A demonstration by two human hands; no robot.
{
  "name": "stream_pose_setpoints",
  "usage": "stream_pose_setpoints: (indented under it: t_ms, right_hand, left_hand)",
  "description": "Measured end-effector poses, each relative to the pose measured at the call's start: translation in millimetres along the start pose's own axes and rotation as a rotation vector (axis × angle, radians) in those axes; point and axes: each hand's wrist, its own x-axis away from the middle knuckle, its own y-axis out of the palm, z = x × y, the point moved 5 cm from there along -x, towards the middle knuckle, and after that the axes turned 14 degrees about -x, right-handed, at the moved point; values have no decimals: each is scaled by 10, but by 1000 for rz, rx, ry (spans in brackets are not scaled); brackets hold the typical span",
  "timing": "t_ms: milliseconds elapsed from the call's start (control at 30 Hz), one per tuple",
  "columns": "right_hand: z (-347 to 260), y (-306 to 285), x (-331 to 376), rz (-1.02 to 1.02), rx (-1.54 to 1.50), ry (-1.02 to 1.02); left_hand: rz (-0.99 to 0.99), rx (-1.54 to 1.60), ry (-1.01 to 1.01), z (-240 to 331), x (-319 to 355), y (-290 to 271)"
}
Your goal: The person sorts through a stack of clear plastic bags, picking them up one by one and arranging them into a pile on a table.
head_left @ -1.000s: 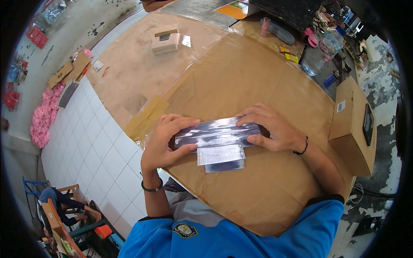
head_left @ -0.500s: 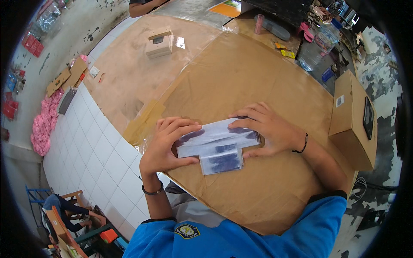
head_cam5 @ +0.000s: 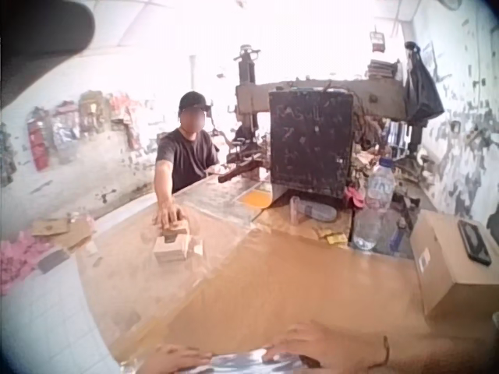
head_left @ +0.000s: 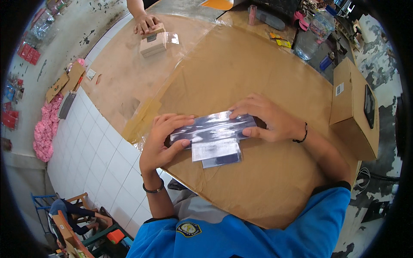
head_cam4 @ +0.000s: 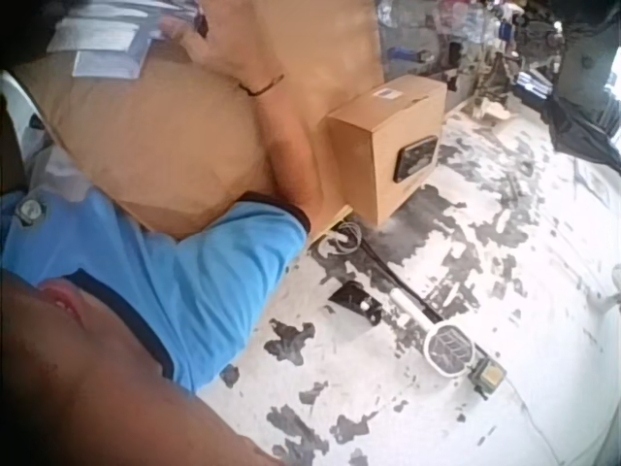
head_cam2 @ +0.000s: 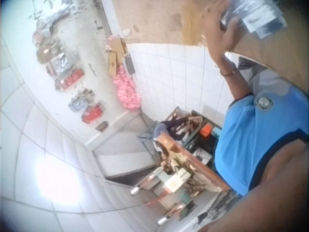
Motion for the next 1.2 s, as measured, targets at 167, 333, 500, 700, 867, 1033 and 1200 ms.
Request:
stream_pose_setpoints:
  t_ms: [167,333,500,700,867,1033,1200]
  right_hand:
    - [-46,-10,-4,56,55,-120]
    - [-21,-10,9,45,44,-98]
    - [-18,0,-1,49,45,-122]
    - [-58,45,-4,-28,217,-135]
    - [-29,40,-13,-15,167,-118]
    - [-35,12,-1,-13,93,-83]
    - [1,13,-5,-9,12,-36]
  left_hand:
    - [0,-27,9,21,-12,-17]
    - [5,-6,-3,17,-4,-9]
    - [36,41,13,-8,19,17]
    - [-48,-197,82,82,-49,15]
    - [-54,-198,82,68,-44,18]
    - [-34,-92,47,33,-23,3]
    - [-23,-25,4,12,-25,10]
